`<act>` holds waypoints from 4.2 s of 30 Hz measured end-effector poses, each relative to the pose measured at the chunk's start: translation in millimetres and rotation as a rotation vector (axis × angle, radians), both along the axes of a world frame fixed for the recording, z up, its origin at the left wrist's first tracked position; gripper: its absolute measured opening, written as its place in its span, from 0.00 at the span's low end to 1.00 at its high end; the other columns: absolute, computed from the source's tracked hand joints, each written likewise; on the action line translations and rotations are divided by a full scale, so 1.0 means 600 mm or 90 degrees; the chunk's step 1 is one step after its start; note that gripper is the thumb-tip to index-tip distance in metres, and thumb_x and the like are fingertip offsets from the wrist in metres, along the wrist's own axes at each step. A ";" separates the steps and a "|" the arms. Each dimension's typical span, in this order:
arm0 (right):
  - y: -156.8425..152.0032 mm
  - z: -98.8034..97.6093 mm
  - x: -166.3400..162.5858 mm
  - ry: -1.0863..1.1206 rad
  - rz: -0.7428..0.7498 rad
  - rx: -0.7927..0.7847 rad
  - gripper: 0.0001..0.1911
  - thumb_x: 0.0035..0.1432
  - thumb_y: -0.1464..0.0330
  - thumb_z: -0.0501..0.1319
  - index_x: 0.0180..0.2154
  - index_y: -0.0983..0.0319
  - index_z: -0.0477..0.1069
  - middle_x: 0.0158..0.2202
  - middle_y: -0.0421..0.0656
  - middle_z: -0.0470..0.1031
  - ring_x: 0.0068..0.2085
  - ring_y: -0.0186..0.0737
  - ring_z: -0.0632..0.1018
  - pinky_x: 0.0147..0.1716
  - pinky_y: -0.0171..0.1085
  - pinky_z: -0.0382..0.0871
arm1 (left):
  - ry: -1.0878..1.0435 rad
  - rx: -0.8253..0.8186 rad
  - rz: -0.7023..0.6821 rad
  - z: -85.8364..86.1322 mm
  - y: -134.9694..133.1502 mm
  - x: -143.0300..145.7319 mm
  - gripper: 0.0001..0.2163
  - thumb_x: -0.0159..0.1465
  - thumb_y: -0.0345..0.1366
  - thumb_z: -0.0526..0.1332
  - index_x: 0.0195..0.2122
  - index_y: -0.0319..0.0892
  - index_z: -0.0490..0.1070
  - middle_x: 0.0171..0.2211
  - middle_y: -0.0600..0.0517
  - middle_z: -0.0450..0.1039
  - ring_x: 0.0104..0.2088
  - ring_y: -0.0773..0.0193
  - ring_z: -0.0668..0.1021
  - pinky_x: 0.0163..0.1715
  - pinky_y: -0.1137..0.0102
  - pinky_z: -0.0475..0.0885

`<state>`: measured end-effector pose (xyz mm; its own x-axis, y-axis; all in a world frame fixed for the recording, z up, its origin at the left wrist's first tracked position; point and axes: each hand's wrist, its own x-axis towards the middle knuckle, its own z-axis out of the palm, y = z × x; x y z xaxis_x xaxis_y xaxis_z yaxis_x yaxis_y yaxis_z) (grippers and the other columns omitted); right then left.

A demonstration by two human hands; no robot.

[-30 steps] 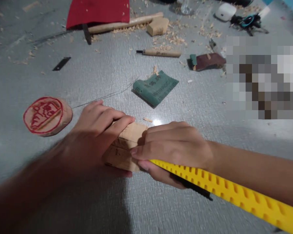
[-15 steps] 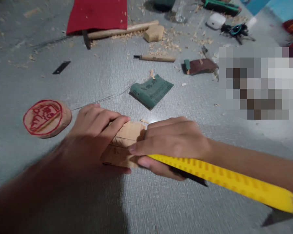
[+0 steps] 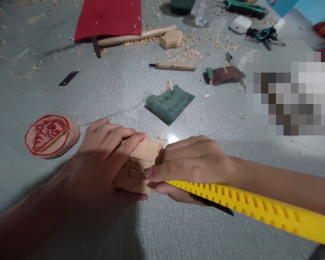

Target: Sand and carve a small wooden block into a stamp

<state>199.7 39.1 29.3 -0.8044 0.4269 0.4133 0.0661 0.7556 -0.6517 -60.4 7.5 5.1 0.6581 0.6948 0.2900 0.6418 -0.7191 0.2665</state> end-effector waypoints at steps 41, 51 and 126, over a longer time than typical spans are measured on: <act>0.010 -0.017 0.027 0.045 -0.072 -0.378 0.07 0.71 0.65 0.68 0.46 0.61 0.84 0.33 0.43 0.85 0.29 0.34 0.82 0.29 0.31 0.75 | -0.009 -0.049 -0.012 0.002 0.003 -0.002 0.37 0.58 0.60 0.70 0.64 0.45 0.71 0.55 0.42 0.78 0.53 0.41 0.78 0.66 0.34 0.62; 0.016 -0.016 0.019 0.020 -0.025 -0.370 0.06 0.71 0.66 0.68 0.46 0.61 0.82 0.33 0.43 0.84 0.31 0.34 0.83 0.31 0.31 0.75 | -0.004 -0.037 -0.021 0.001 0.002 -0.001 0.38 0.59 0.62 0.69 0.64 0.43 0.70 0.55 0.40 0.78 0.52 0.40 0.78 0.65 0.34 0.63; -0.030 -0.006 -0.011 0.039 -0.025 -0.014 0.12 0.64 0.77 0.65 0.47 0.57 0.76 0.31 0.43 0.81 0.31 0.40 0.83 0.31 0.37 0.78 | -0.009 -0.064 -0.031 -0.001 0.006 -0.003 0.42 0.62 0.70 0.63 0.64 0.40 0.73 0.55 0.39 0.78 0.52 0.41 0.77 0.63 0.37 0.66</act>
<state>193.3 21.0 25.5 -0.7605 0.4664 0.4518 0.0544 0.7391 -0.6714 -62.0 11.1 4.4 0.6885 0.6881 0.2293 0.6024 -0.7186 0.3476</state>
